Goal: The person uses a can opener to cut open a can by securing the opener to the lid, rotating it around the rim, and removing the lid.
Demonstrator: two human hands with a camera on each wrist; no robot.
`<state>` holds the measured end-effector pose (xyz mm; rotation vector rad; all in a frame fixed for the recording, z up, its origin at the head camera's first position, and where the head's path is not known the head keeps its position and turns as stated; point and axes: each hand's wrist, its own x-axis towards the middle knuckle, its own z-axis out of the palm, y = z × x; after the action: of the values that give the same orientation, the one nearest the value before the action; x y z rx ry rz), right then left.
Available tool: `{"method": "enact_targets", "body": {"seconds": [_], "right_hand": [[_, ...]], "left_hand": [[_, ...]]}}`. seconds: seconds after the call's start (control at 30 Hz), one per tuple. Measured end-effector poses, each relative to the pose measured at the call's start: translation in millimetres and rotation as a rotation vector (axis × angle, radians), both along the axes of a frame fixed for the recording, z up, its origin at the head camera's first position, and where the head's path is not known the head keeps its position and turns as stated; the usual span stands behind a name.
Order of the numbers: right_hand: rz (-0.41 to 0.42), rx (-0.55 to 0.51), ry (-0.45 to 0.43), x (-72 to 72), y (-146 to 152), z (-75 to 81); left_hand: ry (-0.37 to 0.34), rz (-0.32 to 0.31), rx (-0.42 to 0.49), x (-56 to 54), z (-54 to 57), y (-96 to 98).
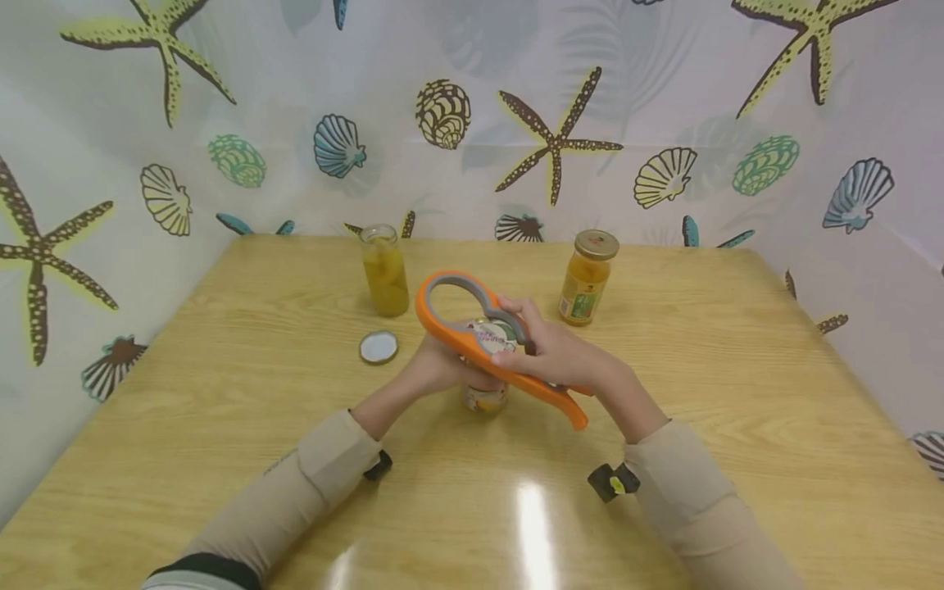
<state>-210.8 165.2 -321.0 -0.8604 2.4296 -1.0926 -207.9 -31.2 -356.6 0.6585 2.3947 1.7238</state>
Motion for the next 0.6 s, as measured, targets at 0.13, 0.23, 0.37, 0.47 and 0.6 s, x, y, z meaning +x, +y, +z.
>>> {"method": "enact_targets", "body": {"seconds": [0.13, 0.23, 0.37, 0.47, 0.6], "right_hand": [[0.022, 0.016, 0.018, -0.5, -0.4, 2.5], [0.049, 0.029, 0.036, -1.6, -1.3, 6.5], [0.071, 0.030, 0.053, -1.3, -2.5, 13.0], [0.082, 0.001, 0.039, -0.3, -3.2, 15.8], [0.085, -0.035, 0.005, 0.9, -3.9, 16.5]], "left_hand": [[-0.010, -0.002, -0.008, -4.0, -5.3, 0.1], [-0.019, -0.002, -0.008, -4.2, -4.9, -0.8], [-0.019, -0.022, 0.012, -4.5, -4.5, -1.1], [-0.009, -0.033, 0.020, -4.5, -4.4, -0.7], [-0.013, -0.019, 0.013, -4.4, -4.3, 0.0]]}}
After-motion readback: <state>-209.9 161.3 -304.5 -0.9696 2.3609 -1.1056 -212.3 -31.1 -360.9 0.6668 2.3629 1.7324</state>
